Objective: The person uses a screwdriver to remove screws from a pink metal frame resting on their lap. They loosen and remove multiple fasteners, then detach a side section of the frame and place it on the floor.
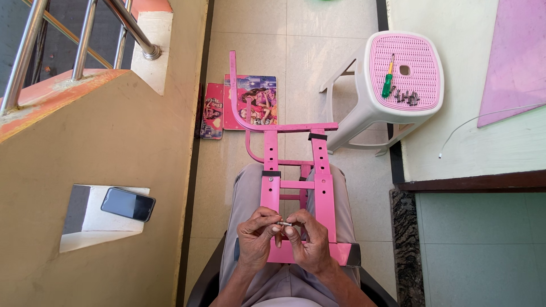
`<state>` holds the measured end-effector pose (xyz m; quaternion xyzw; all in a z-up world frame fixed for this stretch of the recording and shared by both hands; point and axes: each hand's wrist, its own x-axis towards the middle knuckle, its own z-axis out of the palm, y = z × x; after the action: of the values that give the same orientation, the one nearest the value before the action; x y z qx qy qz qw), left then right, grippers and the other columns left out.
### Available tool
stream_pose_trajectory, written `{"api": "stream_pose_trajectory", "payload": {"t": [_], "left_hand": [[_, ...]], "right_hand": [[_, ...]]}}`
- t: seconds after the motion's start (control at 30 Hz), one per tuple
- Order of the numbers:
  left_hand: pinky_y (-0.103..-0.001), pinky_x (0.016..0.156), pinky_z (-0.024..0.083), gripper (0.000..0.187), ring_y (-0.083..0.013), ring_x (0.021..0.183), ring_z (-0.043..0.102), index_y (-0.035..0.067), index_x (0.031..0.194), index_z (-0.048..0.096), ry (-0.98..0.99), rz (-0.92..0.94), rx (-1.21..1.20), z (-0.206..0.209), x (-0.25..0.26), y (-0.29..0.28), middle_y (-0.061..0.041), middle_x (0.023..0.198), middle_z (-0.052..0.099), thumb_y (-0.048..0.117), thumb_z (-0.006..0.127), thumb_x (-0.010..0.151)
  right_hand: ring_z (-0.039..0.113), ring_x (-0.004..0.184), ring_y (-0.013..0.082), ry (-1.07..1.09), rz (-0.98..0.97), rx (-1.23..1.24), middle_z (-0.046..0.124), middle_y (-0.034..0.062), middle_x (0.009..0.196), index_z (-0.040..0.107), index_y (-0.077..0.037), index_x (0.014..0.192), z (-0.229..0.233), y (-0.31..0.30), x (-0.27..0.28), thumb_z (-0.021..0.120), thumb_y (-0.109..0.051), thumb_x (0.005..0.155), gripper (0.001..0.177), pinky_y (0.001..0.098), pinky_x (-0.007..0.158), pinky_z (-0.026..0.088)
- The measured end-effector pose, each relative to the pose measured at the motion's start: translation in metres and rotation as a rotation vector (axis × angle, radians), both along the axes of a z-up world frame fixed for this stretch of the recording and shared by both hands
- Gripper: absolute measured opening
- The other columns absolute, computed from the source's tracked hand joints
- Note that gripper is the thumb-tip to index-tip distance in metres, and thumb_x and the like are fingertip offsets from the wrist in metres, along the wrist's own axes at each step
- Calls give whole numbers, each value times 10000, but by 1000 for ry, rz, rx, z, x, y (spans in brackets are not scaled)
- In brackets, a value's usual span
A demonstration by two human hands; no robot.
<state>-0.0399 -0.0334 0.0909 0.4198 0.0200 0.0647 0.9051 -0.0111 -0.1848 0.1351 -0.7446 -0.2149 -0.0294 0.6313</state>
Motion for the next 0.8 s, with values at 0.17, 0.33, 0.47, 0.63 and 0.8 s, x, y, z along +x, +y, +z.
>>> {"api": "stream_pose_trajectory", "payload": {"t": [0.17, 0.33, 0.47, 0.63, 0.8], "left_hand": [[-238, 555, 642, 153, -143, 782, 704, 0, 1086, 775, -56, -16, 131, 3, -1, 0, -141, 1043, 676, 0, 744, 936], [-228, 551, 635, 164, -130, 733, 703, 2, 1076, 780, -2, 25, 186, 8, -2, -1, -133, 1026, 683, 4, 745, 916], [-231, 564, 634, 156, -138, 771, 707, -4, 1077, 776, 0, 36, 216, 9, -3, -2, -131, 1028, 675, -3, 739, 925], [-226, 562, 631, 144, -136, 760, 706, -6, 1068, 779, 6, 35, 240, 11, -4, -4, -130, 1023, 680, -8, 734, 931], [-220, 555, 620, 149, -130, 755, 700, -8, 1063, 775, 11, 57, 236, 12, -5, -5, -132, 1030, 682, -13, 737, 919]], "right_hand": [[619, 669, 83, 177, 72, 120, 625, 24, 776, 667, -25, 1005, -14, -1, -2, 483, -309, 1113, 355, 231, 581, 538], [633, 736, 86, 266, 99, 204, 637, 39, 826, 611, -7, 1076, -11, -5, -3, 428, -332, 1105, 375, 244, 644, 558], [651, 776, 120, 301, 138, 284, 600, 81, 908, 535, 8, 1103, -12, -3, -5, 535, -292, 1064, 303, 284, 683, 629], [619, 778, 100, 244, 143, 221, 617, 43, 880, 628, -45, 1077, -22, -5, -4, 441, -304, 1172, 333, 251, 696, 591], [630, 842, 125, 267, 136, 304, 638, 72, 926, 526, -2, 1165, -22, -7, -8, 424, -387, 1088, 405, 272, 749, 560]]}}
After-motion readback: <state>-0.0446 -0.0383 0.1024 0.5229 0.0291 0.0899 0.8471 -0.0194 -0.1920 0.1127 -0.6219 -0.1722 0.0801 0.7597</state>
